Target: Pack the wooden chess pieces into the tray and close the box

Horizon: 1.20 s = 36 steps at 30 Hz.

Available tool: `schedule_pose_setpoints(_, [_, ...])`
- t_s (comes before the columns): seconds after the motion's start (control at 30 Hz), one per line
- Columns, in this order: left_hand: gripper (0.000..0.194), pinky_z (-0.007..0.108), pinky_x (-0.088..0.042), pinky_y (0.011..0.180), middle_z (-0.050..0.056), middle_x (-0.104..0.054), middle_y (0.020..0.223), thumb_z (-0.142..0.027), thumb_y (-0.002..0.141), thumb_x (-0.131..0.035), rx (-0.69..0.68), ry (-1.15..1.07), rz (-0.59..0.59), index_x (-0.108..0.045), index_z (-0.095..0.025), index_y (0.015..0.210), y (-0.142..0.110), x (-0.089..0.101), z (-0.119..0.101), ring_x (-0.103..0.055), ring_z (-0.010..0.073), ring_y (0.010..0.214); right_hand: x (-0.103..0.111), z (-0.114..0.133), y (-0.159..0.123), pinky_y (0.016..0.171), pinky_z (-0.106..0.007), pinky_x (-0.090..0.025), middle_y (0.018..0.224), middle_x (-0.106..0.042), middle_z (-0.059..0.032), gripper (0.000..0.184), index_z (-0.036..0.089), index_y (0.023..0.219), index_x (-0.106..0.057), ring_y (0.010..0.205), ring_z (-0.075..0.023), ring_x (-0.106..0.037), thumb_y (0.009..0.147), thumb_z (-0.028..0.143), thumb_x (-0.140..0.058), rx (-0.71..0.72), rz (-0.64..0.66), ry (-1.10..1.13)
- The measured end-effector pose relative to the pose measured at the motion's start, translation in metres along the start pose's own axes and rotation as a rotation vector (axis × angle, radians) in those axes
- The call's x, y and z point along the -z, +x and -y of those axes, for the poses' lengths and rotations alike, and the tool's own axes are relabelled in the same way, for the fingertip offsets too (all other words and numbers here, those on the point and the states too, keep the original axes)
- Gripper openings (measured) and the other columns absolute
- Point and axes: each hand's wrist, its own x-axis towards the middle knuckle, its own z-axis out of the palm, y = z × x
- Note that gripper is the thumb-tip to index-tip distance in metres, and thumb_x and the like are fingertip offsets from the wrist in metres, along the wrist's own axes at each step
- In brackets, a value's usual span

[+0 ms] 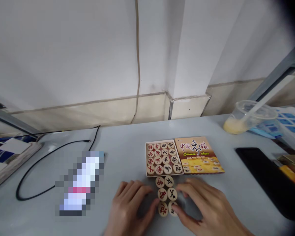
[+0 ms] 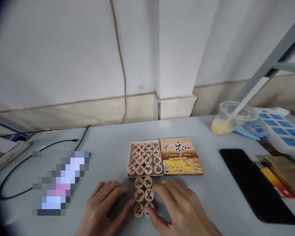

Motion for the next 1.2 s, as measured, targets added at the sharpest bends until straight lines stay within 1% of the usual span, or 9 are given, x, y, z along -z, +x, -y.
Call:
schedule_pose_setpoints(0.17, [0.013, 0.032, -0.042, 0.066, 0.000, -0.068, 0.082, -0.024, 0.090, -0.071, -0.078, -0.016, 0.018, -0.064, -0.022, 0.102, 0.000, -0.005, 0.000, -0.061, 0.0171, 0.068, -0.009, -0.005, -0.007, 0.065, -0.031, -0.050, 0.084, -0.064, -0.0008, 0.012, 0.022, 0.101, -0.059, 0.074, -0.0172, -0.063, 0.091, 0.026, -0.062, -0.021, 0.071, 0.008])
schedule_pose_setpoints(0.27, [0.015, 0.032, -0.044, 0.066, 0.000, -0.069, 0.082, -0.021, 0.091, -0.070, -0.084, -0.036, 0.021, -0.064, -0.022, 0.105, 0.002, -0.007, -0.002, -0.061, 0.0169, 0.068, -0.010, -0.004, -0.006, 0.064, -0.030, -0.049, 0.081, -0.062, -0.0006, 0.006, 0.022, 0.098, -0.059, 0.072, -0.0169, -0.062, 0.093, 0.024, -0.060, -0.015, 0.049, 0.008])
schedule_pose_setpoints(0.37, [0.016, 0.031, -0.045, 0.066, 0.000, -0.069, 0.083, -0.020, 0.091, -0.068, -0.083, -0.051, 0.020, -0.064, -0.021, 0.107, 0.004, -0.005, -0.004, -0.063, 0.0162, 0.070, -0.005, -0.002, -0.001, 0.065, -0.030, -0.050, 0.081, -0.063, -0.0008, 0.007, 0.021, 0.100, -0.061, 0.073, -0.0161, -0.062, 0.093, 0.022, -0.060, 0.012, 0.021, 0.003])
schedule_pose_setpoints(0.47, [0.016, 0.030, -0.046, 0.067, 0.001, -0.070, 0.087, -0.019, 0.092, -0.067, -0.090, -0.057, -0.014, -0.064, -0.021, 0.108, 0.016, 0.002, -0.004, -0.065, 0.0155, 0.074, 0.005, -0.004, 0.014, 0.070, -0.030, -0.052, 0.086, -0.066, -0.0021, 0.013, 0.020, 0.106, -0.062, 0.078, -0.0159, -0.064, 0.093, 0.022, -0.060, 0.063, 0.011, -0.024])
schedule_pose_setpoints(0.6, [0.017, 0.030, -0.047, 0.068, 0.001, -0.068, 0.089, -0.021, 0.092, -0.068, -0.065, -0.057, -0.071, -0.063, -0.021, 0.109, 0.044, 0.010, 0.003, -0.063, 0.0160, 0.077, 0.013, -0.016, 0.045, 0.076, -0.029, -0.053, 0.093, -0.068, -0.0028, 0.018, 0.020, 0.110, -0.063, 0.084, -0.0151, -0.066, 0.092, 0.020, -0.063, 0.110, -0.055, -0.027])
schedule_pose_setpoints(0.77, [0.015, 0.032, -0.047, 0.070, 0.003, -0.068, 0.089, -0.024, 0.092, -0.068, -0.079, -0.043, -0.088, -0.065, -0.020, 0.106, 0.065, 0.002, 0.019, -0.062, 0.0171, 0.078, 0.008, -0.036, 0.066, 0.073, -0.027, -0.053, 0.093, -0.070, -0.0016, 0.015, 0.020, 0.108, -0.064, 0.082, -0.0129, -0.066, 0.093, 0.023, -0.063, 0.118, -0.072, -0.012])
schedule_pose_setpoints(0.9, [0.016, 0.034, -0.052, 0.080, 0.007, -0.070, 0.103, -0.024, 0.093, -0.066, -0.069, -0.096, -0.058, -0.066, -0.020, 0.108, 0.066, -0.005, 0.037, -0.065, 0.0196, 0.094, 0.006, -0.048, 0.064, 0.076, -0.028, -0.054, 0.096, -0.070, -0.0026, 0.015, 0.020, 0.107, -0.065, 0.087, -0.0138, -0.067, 0.094, 0.027, -0.062, 0.074, -0.027, -0.040])
schedule_pose_setpoints(1.03, [0.017, 0.041, -0.053, 0.088, 0.009, -0.066, 0.115, -0.024, 0.092, -0.066, -0.038, -0.010, -0.025, -0.067, -0.022, 0.109, 0.069, 0.003, 0.057, -0.062, 0.0240, 0.106, 0.011, -0.061, 0.064, 0.081, -0.031, -0.055, 0.106, -0.069, -0.0052, 0.019, 0.021, 0.110, -0.065, 0.097, -0.0170, -0.066, 0.094, 0.029, -0.060, 0.016, 0.030, -0.118])
schedule_pose_setpoints(1.2, [0.025, 0.048, -0.051, 0.098, 0.010, -0.056, 0.139, -0.026, 0.095, -0.062, -0.074, 0.084, 0.200, -0.065, -0.025, 0.120, 0.072, 0.016, 0.062, -0.055, 0.0287, 0.124, 0.017, -0.069, 0.063, 0.081, -0.033, -0.054, 0.109, -0.067, -0.0071, 0.023, 0.021, 0.114, -0.067, 0.101, -0.0192, -0.063, 0.095, 0.028, -0.058, 0.060, 0.115, -0.153])
